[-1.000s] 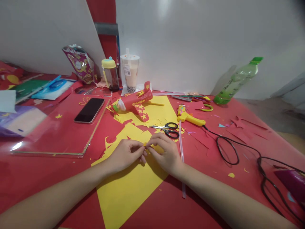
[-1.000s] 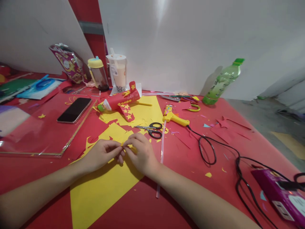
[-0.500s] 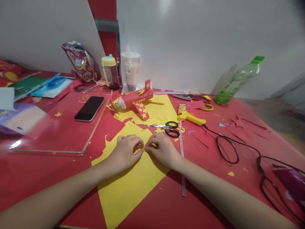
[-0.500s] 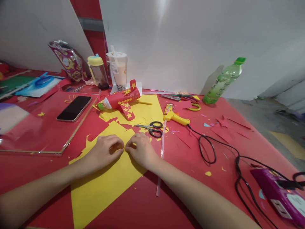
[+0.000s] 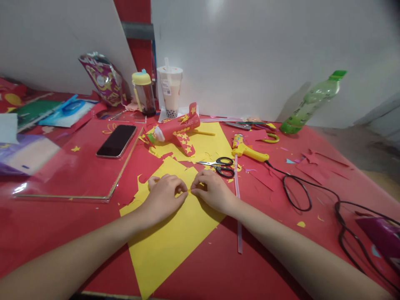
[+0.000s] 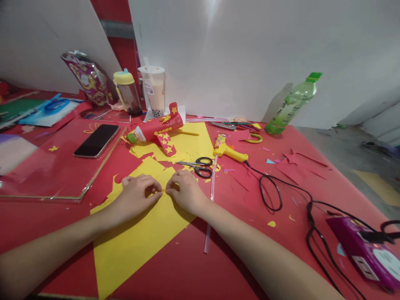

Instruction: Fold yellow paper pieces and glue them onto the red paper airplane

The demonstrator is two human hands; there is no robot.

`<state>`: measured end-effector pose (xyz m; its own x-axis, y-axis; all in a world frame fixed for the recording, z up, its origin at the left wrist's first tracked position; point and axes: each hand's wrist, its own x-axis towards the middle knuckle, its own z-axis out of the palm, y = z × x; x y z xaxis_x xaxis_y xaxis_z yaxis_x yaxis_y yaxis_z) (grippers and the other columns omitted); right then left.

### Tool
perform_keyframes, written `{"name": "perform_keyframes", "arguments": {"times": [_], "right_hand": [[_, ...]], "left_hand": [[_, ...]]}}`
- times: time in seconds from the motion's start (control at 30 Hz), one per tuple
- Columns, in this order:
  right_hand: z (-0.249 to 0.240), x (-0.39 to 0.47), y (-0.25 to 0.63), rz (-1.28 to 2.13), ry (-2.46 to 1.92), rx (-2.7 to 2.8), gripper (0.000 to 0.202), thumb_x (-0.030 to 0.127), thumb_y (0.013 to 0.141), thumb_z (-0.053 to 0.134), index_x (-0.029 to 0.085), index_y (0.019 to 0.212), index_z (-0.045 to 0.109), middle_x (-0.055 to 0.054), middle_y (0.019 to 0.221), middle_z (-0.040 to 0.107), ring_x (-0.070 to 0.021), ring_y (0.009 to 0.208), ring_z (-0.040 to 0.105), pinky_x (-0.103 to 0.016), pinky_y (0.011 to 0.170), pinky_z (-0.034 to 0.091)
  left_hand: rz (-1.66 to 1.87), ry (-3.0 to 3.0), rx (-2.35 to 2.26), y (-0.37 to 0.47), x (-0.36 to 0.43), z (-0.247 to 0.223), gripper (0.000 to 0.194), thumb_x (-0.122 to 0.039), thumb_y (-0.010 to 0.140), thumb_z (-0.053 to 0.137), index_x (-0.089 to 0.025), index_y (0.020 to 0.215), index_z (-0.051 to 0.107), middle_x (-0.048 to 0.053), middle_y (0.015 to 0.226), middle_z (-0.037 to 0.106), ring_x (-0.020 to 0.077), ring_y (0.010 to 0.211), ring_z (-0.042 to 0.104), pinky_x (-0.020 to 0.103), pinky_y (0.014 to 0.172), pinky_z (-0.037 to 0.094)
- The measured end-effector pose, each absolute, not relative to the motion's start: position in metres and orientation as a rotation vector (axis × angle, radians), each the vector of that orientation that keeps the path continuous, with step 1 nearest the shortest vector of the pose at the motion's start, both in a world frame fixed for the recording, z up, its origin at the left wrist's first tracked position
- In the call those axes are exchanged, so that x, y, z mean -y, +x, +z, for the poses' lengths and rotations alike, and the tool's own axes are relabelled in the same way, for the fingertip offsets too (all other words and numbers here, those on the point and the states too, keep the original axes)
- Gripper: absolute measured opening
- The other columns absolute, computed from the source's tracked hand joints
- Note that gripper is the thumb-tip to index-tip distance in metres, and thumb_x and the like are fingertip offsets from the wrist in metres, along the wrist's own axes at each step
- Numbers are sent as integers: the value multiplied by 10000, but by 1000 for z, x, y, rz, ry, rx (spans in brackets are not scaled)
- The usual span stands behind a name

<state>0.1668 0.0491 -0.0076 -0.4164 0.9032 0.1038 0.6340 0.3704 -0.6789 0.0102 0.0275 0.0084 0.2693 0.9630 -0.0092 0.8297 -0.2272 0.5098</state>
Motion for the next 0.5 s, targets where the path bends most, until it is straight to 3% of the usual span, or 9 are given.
{"name": "perform_keyframes", "arguments": {"times": [0.5], "right_hand": [[-15, -50, 169, 730, -1172, 2240, 73, 87, 691, 604, 159, 700, 600, -44, 814, 540, -162, 785, 502, -314, 718, 402]], "left_hand": [[526, 2132, -1645, 13, -25, 1, 113, -219, 715, 487, -199, 664, 586, -15, 695, 602, 178, 752, 538, 421, 782, 239]]}}
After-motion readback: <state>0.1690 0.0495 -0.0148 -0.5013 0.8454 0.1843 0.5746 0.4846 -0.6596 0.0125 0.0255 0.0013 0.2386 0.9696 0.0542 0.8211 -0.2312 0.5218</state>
